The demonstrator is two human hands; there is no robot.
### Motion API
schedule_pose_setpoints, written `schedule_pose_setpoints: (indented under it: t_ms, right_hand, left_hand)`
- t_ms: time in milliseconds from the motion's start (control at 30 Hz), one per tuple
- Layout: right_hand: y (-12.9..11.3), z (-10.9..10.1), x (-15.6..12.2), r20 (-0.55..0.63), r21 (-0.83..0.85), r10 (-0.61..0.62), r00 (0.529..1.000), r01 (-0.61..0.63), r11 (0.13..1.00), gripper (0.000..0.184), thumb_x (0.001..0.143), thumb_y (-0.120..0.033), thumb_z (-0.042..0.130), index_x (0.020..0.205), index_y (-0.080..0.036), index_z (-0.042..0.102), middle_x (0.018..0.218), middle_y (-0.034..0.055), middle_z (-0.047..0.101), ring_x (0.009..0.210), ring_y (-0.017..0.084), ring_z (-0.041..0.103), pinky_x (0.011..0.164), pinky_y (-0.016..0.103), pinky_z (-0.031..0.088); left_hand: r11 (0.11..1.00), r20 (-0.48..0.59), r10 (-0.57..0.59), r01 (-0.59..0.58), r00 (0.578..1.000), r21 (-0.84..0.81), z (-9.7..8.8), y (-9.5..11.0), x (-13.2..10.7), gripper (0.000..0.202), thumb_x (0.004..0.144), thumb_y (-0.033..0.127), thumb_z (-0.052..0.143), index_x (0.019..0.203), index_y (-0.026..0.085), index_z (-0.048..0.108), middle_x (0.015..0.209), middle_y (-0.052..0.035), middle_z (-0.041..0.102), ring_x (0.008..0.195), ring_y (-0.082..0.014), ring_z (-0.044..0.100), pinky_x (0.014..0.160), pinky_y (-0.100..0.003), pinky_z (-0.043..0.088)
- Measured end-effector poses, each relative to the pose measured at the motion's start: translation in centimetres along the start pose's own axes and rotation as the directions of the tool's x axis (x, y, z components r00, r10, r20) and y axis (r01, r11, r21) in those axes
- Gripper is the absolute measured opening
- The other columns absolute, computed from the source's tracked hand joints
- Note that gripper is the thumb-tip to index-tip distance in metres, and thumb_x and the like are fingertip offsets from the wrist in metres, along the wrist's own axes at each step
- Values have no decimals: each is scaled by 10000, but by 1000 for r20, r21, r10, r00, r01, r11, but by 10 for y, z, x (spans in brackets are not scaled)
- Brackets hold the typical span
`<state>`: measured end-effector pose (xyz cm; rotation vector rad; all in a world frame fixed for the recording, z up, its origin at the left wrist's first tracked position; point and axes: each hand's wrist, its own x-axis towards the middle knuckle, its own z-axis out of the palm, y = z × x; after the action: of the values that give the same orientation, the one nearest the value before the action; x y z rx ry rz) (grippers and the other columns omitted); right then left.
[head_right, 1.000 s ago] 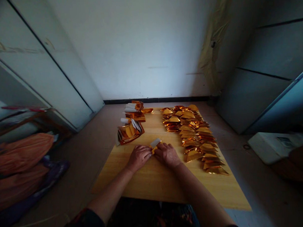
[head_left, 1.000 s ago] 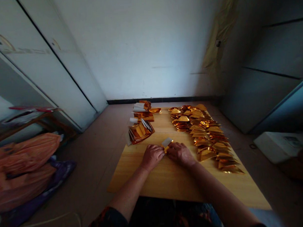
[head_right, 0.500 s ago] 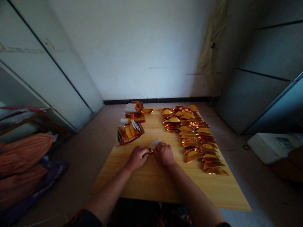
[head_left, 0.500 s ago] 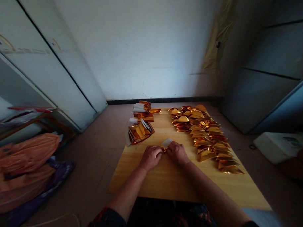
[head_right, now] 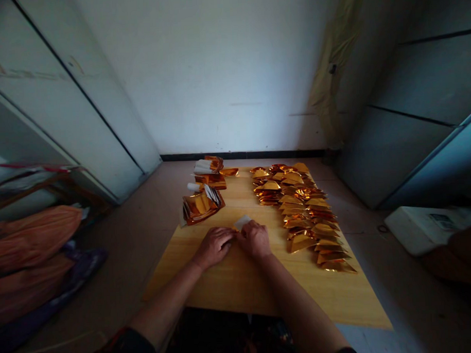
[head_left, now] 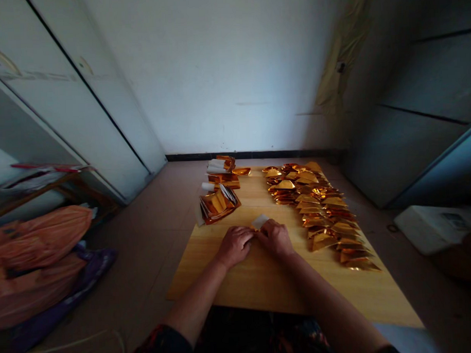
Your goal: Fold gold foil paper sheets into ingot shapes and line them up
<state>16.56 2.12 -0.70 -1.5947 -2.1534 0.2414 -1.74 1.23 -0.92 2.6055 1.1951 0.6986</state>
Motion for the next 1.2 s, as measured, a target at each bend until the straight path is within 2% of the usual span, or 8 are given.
schedule_pose_setpoints:
  t_ms: [300,433,600,767,1200]
  right_hand:
    - [-8,-2,1,12,-104,82,997,-80,991,160,837,-209,516,744,-170,641,833,49,621,735,127,549,661,240,307]
    - [-8,-3,2,43,-124,84,996,-78,989,168,853,-205,496,765,-168,635,855,56,622,760,132,553,666,251,301]
    - [-2,-1,1,44,-77,67,997,-64,995,158,856,-223,498,756,-177,611,853,47,610,775,136,548,676,254,300]
    - [2,-1,-3,40,11,21,999,-21,1000,111,806,-258,568,724,-183,579,819,21,590,779,136,534,689,248,297]
    - [-5,-8,2,92,-11,108,990,-107,994,96,793,-248,608,720,-184,604,827,15,598,777,127,548,653,237,284]
  left_hand:
    - [999,-9,24,-24,1000,40,2,-1,-1,369,773,114,544,1111,241,624,1129,-42,666,1062,-192,580,922,-379,432]
    - [998,-2,31,-30,1000,55,1,1,-2,351,786,126,539,1103,245,632,1131,-44,665,1070,-193,576,920,-379,433]
    - [998,2,26,-26,1000,60,1,3,-3,377,792,115,522,1129,254,618,1159,-45,653,1098,-192,563,933,-388,421]
    - [997,-10,29,-28,1000,77,2,2,-4,349,802,120,520,1107,247,631,1155,-48,655,1100,-193,563,933,-385,424]
    - [995,30,22,-25,999,94,-3,8,-4,393,766,108,536,1130,244,595,1200,-49,626,1127,-203,539,946,-386,404]
